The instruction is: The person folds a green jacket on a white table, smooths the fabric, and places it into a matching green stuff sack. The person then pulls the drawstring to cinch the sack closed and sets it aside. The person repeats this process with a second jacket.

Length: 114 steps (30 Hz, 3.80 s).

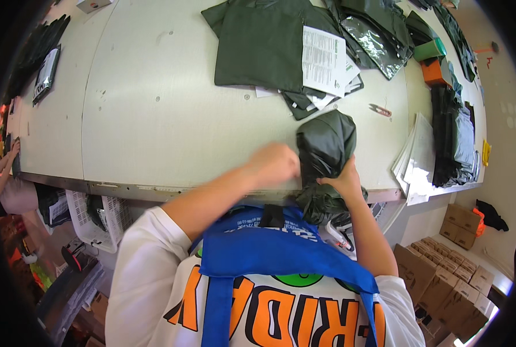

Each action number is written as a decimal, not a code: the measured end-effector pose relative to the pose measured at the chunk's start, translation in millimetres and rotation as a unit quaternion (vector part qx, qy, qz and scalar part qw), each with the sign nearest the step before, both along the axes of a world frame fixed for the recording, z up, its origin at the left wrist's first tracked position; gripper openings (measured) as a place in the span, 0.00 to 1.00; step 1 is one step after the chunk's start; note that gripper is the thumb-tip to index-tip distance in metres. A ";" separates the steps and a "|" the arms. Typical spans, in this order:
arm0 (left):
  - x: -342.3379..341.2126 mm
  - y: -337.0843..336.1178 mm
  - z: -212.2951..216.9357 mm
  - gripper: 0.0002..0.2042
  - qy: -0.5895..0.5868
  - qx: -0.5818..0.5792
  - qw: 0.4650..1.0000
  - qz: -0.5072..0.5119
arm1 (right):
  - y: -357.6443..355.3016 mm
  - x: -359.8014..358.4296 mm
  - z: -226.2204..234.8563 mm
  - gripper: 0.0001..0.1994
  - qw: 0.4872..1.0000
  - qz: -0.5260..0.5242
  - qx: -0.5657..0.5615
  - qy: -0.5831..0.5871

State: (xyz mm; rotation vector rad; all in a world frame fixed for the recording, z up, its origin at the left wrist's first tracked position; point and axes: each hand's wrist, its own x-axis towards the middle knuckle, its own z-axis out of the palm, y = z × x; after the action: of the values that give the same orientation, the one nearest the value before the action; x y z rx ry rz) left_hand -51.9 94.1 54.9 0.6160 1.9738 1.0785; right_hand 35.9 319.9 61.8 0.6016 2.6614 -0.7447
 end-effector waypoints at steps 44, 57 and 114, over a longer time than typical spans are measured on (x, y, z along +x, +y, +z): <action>123.9 -106.5 -61.9 0.35 -0.084 0.100 0.749 0.649 | 25.1 -51.5 -16.2 0.47 0.989 0.025 -0.131 0.066; 79.2 -110.9 -56.3 0.22 0.451 -0.228 0.843 0.183 | 26.0 -44.5 -2.5 0.47 0.986 0.067 -0.126 0.084; 109.1 -33.0 -34.7 0.30 -0.137 0.324 0.899 0.260 | 2.0 -67.0 -4.9 0.20 0.954 0.075 -0.282 0.073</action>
State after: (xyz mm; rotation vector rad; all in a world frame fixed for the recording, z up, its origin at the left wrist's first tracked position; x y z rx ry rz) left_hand 57.2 61.1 20.2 0.2290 1.5376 2.0734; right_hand -31.0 321.8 56.9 0.1937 2.4014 -1.4688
